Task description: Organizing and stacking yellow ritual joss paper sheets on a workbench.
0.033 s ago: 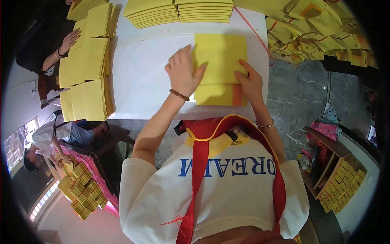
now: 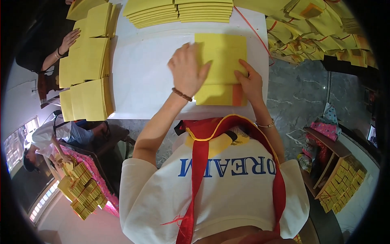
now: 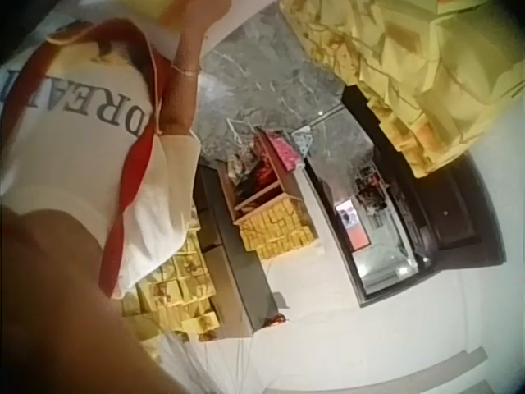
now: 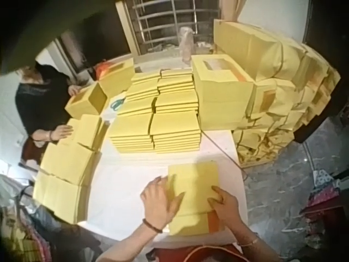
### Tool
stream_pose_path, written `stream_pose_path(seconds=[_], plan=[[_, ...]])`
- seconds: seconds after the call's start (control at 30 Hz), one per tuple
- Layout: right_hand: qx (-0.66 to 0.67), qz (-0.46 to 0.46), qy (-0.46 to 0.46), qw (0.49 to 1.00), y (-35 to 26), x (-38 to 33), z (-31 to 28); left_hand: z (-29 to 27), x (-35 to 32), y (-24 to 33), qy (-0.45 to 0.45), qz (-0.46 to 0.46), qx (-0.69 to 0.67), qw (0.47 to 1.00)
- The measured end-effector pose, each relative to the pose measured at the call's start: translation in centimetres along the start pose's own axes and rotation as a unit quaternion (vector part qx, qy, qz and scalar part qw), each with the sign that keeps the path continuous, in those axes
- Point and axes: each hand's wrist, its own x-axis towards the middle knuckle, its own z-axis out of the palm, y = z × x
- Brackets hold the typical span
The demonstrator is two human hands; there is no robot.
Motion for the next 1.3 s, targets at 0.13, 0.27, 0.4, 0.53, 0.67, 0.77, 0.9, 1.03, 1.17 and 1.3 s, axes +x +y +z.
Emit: stream_pose_path(seconds=[0.13,0.27,0.4,0.53,0.67,0.77,0.9,1.03,1.17,1.3], plan=[[0.030,-0.011,0.000,1.000,0.1,0.2,0.0,1.8,-0.3,2.4,-0.093,0.163,0.033,0.982],[0.026,0.022,-0.013,0.999,-1.2,0.0,-0.1,3.7,-1.4,1.7,-0.148,0.184,0.037,0.971],[-0.251,-0.132,0.030,0.958,-4.2,-0.4,0.6,4.2,-1.5,1.2,-0.174,0.175,0.049,0.968],[-0.370,-0.359,-0.040,0.856,-4.7,1.1,2.4,4.9,-1.4,1.3,-0.211,0.172,0.082,0.959],[-0.295,-0.326,-0.083,0.894,-2.1,1.9,3.0,5.0,-1.7,1.4,-0.216,0.153,0.050,0.963],[-0.262,-0.293,-0.114,0.913,-2.6,2.0,3.0,4.0,-1.4,1.4,-0.244,0.129,0.003,0.961],[-0.226,-0.256,-0.118,0.932,-3.3,2.2,3.2,3.4,-0.8,0.3,-0.228,0.085,-0.108,0.964],[-0.381,-0.311,-0.075,0.868,-3.2,2.1,4.1,3.0,-1.0,-2.2,-0.092,-0.030,-0.358,0.929],[-0.370,-0.303,-0.069,0.875,-4.1,1.9,4.3,4.1,-0.7,-2.7,-0.111,0.049,-0.138,0.983],[-0.395,-0.302,-0.070,0.864,-4.1,2.0,4.0,3.2,-1.0,-1.3,-0.051,0.108,0.072,0.990]])
